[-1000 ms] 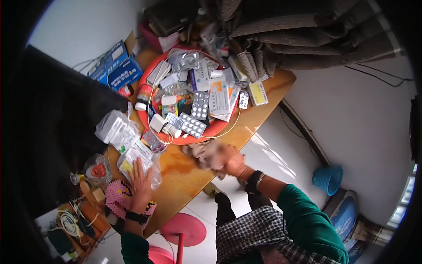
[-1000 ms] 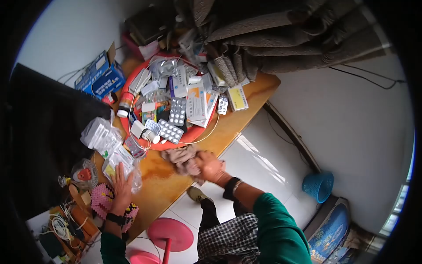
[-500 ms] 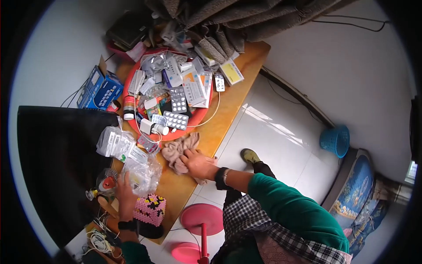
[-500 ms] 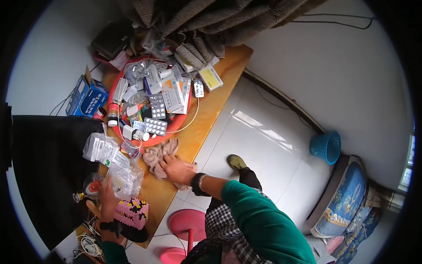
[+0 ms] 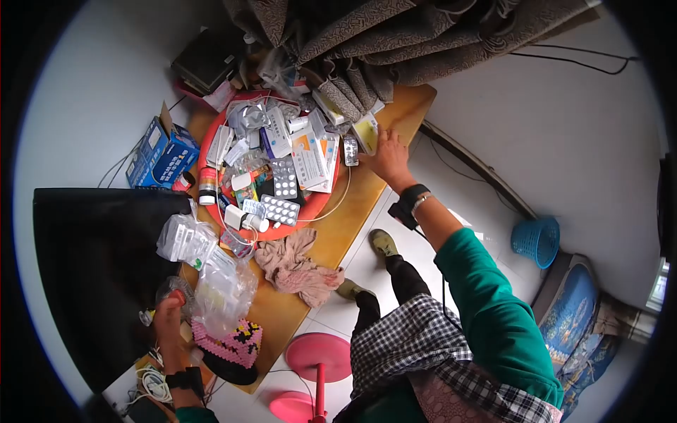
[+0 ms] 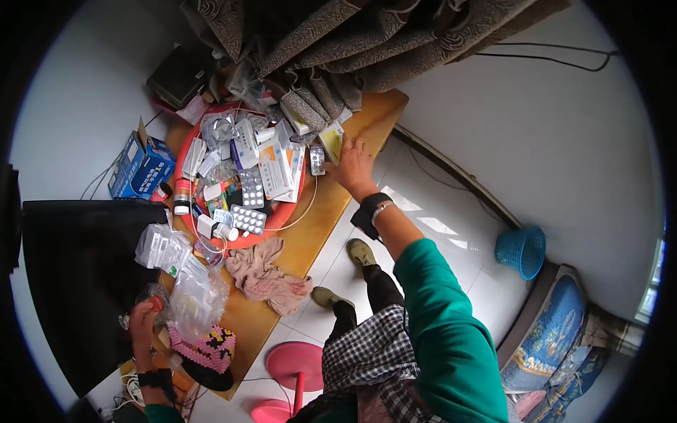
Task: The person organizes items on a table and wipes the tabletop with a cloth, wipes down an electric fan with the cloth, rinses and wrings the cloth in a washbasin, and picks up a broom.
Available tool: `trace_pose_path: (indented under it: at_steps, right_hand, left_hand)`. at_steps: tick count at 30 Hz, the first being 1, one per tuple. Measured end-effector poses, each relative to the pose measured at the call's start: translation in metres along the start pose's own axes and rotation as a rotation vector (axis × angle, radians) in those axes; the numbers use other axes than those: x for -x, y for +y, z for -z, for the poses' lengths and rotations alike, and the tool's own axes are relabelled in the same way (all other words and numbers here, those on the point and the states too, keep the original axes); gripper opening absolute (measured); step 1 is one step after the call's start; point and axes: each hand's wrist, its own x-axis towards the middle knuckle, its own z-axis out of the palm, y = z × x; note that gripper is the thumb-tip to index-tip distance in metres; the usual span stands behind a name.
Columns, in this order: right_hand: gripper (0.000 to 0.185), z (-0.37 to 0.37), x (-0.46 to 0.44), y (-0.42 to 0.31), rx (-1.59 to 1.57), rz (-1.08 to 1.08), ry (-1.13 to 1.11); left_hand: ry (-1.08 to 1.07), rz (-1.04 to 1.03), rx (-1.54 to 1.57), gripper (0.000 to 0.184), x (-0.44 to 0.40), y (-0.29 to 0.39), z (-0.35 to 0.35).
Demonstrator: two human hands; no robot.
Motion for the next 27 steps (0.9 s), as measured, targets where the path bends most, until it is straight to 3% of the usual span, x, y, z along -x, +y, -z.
trace_pose_path:
  at_steps: [1, 2, 5, 7, 9, 10, 12, 13, 14, 17, 21, 23, 25, 27]
  right_hand:
    - [0.076, -0.007, -0.006, 0.004, 0.083, -0.029, -0.094]
    - [0.073, -0.004, -0.006, 0.009, 0.075, -0.029, -0.138]
    - [0.069, 0.010, 0.017, 0.040, -0.115, 0.039, -0.170]
    - [0.065, 0.026, 0.038, 0.052, -0.257, 0.008, -0.299]
    - [0.066, 0.040, 0.057, 0.030, -0.408, 0.004, -0.439]
    - [0.066, 0.043, 0.061, 0.011, -0.452, 0.241, -0.384]
    - [0.065, 0.041, 0.059, -0.043, -0.440, 0.249, -0.502]
    - [0.065, 0.030, 0.057, -0.065, -0.377, 0.393, -0.414]
    - [0.067, 0.029, 0.049, -0.094, -0.393, 0.360, -0.467]
    - [0.064, -0.040, 0.037, -0.140, -0.443, 0.503, -0.298]
    - [0.069, -0.054, 0.024, -0.165, -0.318, 0.565, -0.357]
    - [0.068, -0.027, 0.023, -0.152, -0.410, 0.584, -0.312]
    - [0.060, 0.004, 0.018, -0.111, -0.460, 0.533, -0.125]
    - [0.048, -0.019, 0.004, -0.028, -0.627, 0.283, -0.015]
  left_hand:
    - [0.045, -0.122, -0.007, 0.017, 0.002, 0.013, -0.010]
    - [-0.041, -0.218, -0.089, 0.026, 0.004, 0.034, -0.020]
    - [-0.164, -0.253, -0.111, 0.027, 0.015, 0.129, -0.057]
    - [-0.211, -0.308, -0.062, 0.028, 0.014, 0.151, -0.083]
    - [-0.244, -0.248, 0.052, 0.026, 0.015, 0.166, -0.112]
    - [-0.274, -0.209, 0.142, 0.025, 0.013, 0.170, -0.127]
    - [-0.302, -0.168, 0.236, 0.025, 0.006, 0.174, -0.162]
    - [-0.294, -0.104, 0.392, 0.025, 0.001, 0.174, -0.182]
    - [-0.288, -0.042, 0.546, 0.025, -0.006, 0.173, -0.198]
    - [-0.294, 0.057, 0.588, 0.026, -0.029, 0.174, -0.234]
    - [-0.290, -0.039, 0.632, 0.025, -0.047, 0.189, -0.251]
    - [-0.289, -0.053, 0.628, 0.025, -0.046, 0.189, -0.255]
    - [-0.286, -0.080, 0.652, 0.025, -0.044, 0.177, -0.257]
    - [-0.265, -0.117, 0.637, 0.024, -0.049, 0.164, -0.257]
